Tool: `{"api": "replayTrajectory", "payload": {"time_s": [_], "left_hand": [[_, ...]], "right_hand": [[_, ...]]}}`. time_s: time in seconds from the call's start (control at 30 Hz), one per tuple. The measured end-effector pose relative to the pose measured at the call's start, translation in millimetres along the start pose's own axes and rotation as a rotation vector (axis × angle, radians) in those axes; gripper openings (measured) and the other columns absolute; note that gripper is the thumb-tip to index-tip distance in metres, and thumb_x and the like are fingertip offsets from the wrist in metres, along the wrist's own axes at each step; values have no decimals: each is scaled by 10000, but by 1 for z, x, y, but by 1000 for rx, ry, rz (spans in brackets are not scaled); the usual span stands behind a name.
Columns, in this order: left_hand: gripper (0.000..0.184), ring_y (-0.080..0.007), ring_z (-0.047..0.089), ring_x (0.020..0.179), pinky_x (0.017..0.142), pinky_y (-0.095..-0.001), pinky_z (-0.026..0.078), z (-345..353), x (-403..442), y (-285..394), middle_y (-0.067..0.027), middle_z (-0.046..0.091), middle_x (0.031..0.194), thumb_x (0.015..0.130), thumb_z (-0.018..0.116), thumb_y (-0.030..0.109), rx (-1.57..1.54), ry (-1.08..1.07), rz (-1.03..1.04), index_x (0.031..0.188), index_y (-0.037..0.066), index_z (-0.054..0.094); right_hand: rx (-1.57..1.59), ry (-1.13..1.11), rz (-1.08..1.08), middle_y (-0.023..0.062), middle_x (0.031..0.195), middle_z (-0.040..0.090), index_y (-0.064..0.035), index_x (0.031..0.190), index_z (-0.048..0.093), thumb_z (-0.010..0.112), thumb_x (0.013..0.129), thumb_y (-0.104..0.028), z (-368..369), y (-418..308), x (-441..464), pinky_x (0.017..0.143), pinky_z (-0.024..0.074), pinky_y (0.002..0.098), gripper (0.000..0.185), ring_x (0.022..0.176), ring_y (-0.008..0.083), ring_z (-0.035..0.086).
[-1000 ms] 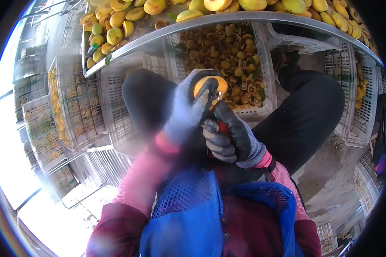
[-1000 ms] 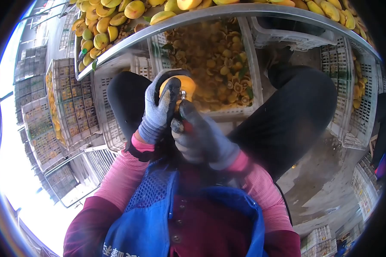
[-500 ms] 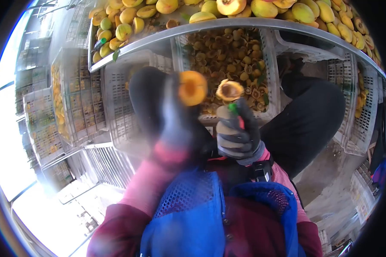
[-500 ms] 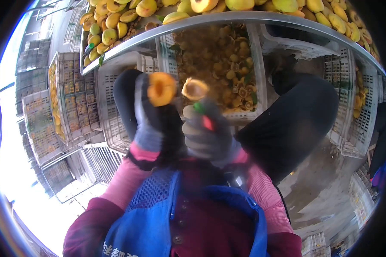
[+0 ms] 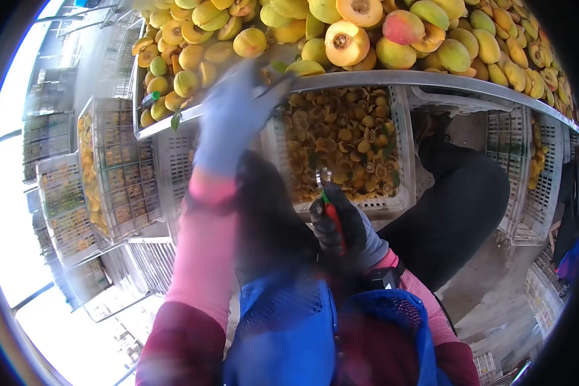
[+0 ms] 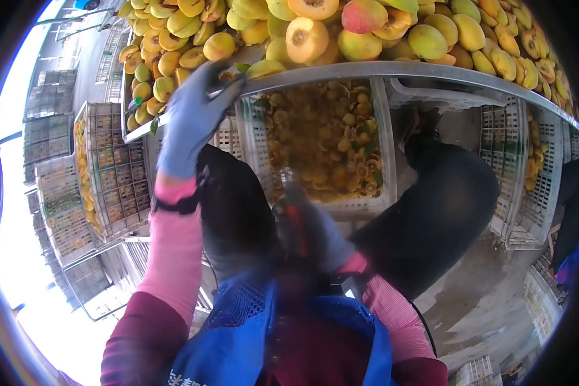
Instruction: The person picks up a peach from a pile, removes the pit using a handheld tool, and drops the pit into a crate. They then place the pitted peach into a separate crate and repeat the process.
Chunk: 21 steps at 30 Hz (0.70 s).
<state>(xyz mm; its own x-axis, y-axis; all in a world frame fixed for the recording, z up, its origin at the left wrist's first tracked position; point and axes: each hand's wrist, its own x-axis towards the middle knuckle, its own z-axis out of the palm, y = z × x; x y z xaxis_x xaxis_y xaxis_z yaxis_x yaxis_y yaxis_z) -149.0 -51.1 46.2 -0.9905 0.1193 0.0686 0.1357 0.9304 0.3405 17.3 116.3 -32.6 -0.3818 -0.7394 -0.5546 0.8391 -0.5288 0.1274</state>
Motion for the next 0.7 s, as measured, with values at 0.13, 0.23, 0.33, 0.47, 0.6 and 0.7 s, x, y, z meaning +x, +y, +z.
{"api": "replayTrajectory", "payload": {"time_s": [0.13, 0.23, 0.33, 0.47, 0.6, 0.7], "left_hand": [[493, -296, 618, 944, 808, -375, 484, 51, 47, -8, -110, 644, 1021, 811, 622, 353, 149, -68, 246, 1234, 133, 498], [430, -290, 627, 913, 793, -363, 489, 45, 47, -12, -115, 645, 1011, 810, 624, 307, 34, -3, 239, 1191, 130, 533], [259, -263, 638, 863, 731, -335, 499, 35, 35, -15, -71, 659, 948, 793, 649, 247, -203, 222, 214, 1009, 105, 634], [231, -151, 611, 762, 679, -266, 470, 32, -27, 8, -90, 644, 861, 849, 592, 168, -783, -33, -48, 1017, 10, 604], [282, -80, 503, 700, 644, -224, 421, 41, -70, 14, -29, 591, 774, 889, 584, 235, -1073, -166, -380, 996, -25, 601], [303, -90, 522, 713, 633, -222, 425, 42, -88, 13, -41, 595, 772, 898, 578, 269, -1030, -108, -451, 987, -18, 610]], "right_hand": [[0, 39, -58, -29, 592, 430, -113, 827, 539, 447, 906, -549, -12, -6, 3, 362, 297, 215, 452, 412, 74, 355], [252, -103, 19, -20, 599, 455, -106, 830, 541, 446, 911, -535, -24, -14, 17, 365, 304, 217, 447, 414, 82, 369], [343, -277, -25, -14, 580, 449, -96, 853, 547, 442, 919, -515, -19, -20, 21, 367, 307, 218, 437, 409, 90, 370], [-16, -447, -161, -1, 563, 440, -83, 910, 552, 456, 919, -496, 17, -22, -20, 355, 307, 227, 424, 395, 87, 362], [-365, 158, -369, -12, 605, 443, -81, 1016, 525, 502, 931, -362, 31, -25, -11, 353, 288, 212, 294, 419, 60, 374], [-366, 175, -464, -13, 653, 472, -78, 1110, 529, 526, 926, -291, 20, -10, -11, 381, 303, 186, 282, 454, 43, 396]]}}
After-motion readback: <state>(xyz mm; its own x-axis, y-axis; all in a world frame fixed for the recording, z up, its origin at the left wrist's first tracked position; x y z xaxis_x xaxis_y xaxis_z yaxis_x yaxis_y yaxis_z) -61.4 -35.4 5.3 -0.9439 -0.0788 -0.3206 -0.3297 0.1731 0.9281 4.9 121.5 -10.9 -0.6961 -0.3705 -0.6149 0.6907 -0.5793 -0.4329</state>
